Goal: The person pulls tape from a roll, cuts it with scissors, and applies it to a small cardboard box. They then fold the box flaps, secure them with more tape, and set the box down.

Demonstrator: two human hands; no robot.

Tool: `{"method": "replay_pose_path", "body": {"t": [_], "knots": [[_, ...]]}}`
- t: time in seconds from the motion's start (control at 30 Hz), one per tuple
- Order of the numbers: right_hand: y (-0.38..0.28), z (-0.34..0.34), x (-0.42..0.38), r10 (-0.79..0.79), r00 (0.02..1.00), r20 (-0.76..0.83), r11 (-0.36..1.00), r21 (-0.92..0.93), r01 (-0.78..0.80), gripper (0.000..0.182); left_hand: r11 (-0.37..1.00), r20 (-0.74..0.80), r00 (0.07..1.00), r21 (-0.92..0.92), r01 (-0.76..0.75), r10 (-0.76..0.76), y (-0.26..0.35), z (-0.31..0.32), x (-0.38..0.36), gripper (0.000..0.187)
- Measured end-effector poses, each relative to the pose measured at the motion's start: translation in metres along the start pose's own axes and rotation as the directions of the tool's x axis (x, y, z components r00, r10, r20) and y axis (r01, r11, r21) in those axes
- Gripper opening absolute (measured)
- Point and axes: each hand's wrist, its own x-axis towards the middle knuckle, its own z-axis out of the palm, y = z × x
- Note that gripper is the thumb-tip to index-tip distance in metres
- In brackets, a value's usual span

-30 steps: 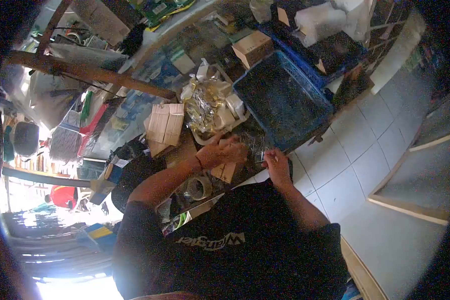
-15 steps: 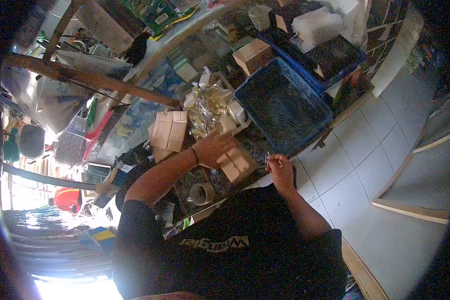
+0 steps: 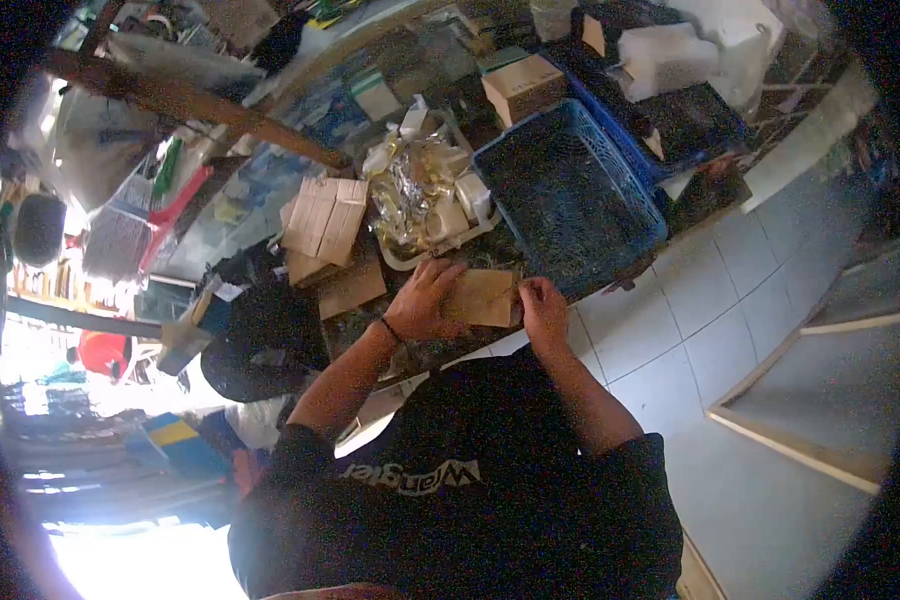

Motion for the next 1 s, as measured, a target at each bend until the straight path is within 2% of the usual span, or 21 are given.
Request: {"method": "replay_pose_path", "body": {"t": [0.2,0.3,0.4,0.6,0.7,0.8,0.9,0.97,1.0], "knots": [[-0.004,-0.004,-0.005,0.04,0.999,-0.028,0.996,0.084,-0.038,0.025,0.993,-0.05,0.999,-0.115,-0.013,0.008,-0.012,0.017,-0.005,0.102],[0.011,-0.002,-0.007,0.034,0.997,-0.066,0.962,0.273,-0.014,0.016,0.916,-0.077,0.985,-0.385,0.114,-0.155,-0.016,0.027,-0.013,0.111],[0.017,-0.003,-0.008,0.029,0.997,-0.071,0.951,0.31,-0.006,0.015,0.872,-0.114,0.981,-0.481,0.087,-0.16,-0.03,0.044,-0.021,0.119],[0.016,-0.005,-0.015,0.022,0.997,-0.068,0.941,0.339,0.003,0.013,0.775,-0.05,0.981,-0.62,0.117,-0.188,-0.036,0.059,-0.032,0.118],[0.024,-0.004,-0.014,0.006,0.997,-0.079,0.953,0.301,0.018,0.014,0.774,-0.004,0.989,-0.622,0.116,-0.151,-0.042,0.066,-0.034,0.108],[0.018,-0.004,-0.02,0.075,0.996,-0.054,0.916,0.399,-0.048,0.017,0.455,0.316,0.91,-0.791,0.409,-0.268,-0.034,0.055,-0.034,0.094],[0.056,0.0,-0.012,-0.056,0.995,-0.085,0.978,0.197,0.072,0.018,0.533,0.191,0.953,-0.794,0.291,-0.236,-0.043,0.072,-0.037,0.08],[0.058,0.0,-0.011,-0.06,0.994,-0.096,0.979,0.188,0.077,0.019,0.173,0.261,0.949,-0.941,0.292,-0.179,-0.06,0.083,-0.04,0.076],[0.057,0.001,-0.012,-0.063,0.993,-0.1,0.98,0.184,0.08,0.019,-0.021,0.286,0.947,-0.958,0.286,-0.144,-0.062,0.082,-0.041,0.074]]}}
